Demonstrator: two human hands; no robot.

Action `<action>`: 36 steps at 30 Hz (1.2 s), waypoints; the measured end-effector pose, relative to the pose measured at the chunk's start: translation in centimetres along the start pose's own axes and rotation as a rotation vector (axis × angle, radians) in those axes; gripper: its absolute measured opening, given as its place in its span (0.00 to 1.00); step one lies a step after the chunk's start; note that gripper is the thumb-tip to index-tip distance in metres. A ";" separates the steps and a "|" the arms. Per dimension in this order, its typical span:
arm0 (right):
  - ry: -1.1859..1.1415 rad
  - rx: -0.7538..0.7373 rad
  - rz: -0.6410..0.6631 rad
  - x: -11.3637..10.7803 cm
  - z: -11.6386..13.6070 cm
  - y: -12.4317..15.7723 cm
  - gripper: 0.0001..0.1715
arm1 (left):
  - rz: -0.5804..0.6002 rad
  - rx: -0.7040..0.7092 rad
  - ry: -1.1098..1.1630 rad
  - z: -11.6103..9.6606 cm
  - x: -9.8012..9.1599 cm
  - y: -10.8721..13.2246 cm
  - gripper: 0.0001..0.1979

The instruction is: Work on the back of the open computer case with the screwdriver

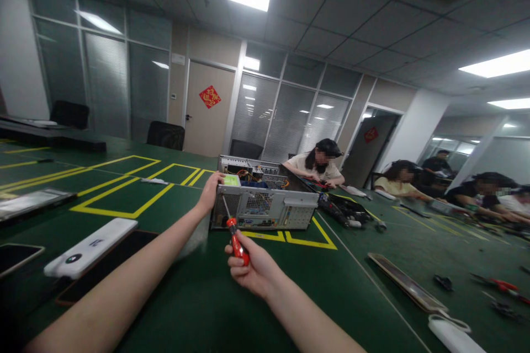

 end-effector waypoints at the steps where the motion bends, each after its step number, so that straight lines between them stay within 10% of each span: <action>1: -0.014 -0.013 -0.010 0.0 0.0 0.0 0.17 | -0.001 -0.001 -0.002 0.0 0.0 0.0 0.20; 15: -0.063 -0.020 0.059 1.5 1.1 0.4 0.22 | 0.010 0.024 -0.003 -0.7 -0.2 0.1 0.19; 21: 0.050 -0.009 0.098 1.9 1.1 0.5 0.06 | 0.002 0.040 -0.010 -0.7 -0.2 0.1 0.19; 36: -0.048 0.099 0.060 1.3 0.1 0.4 0.23 | 0.004 0.016 0.005 -0.5 -0.1 0.1 0.19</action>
Point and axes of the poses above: each hand's wrist, its own y-axis away from the middle knuckle, its own x-axis out of the palm, z = x × y, the point moved 9 cm from there along -y, towards the middle knuckle, and after that the axes turned 14 degrees about z, right-handed, at the moved point
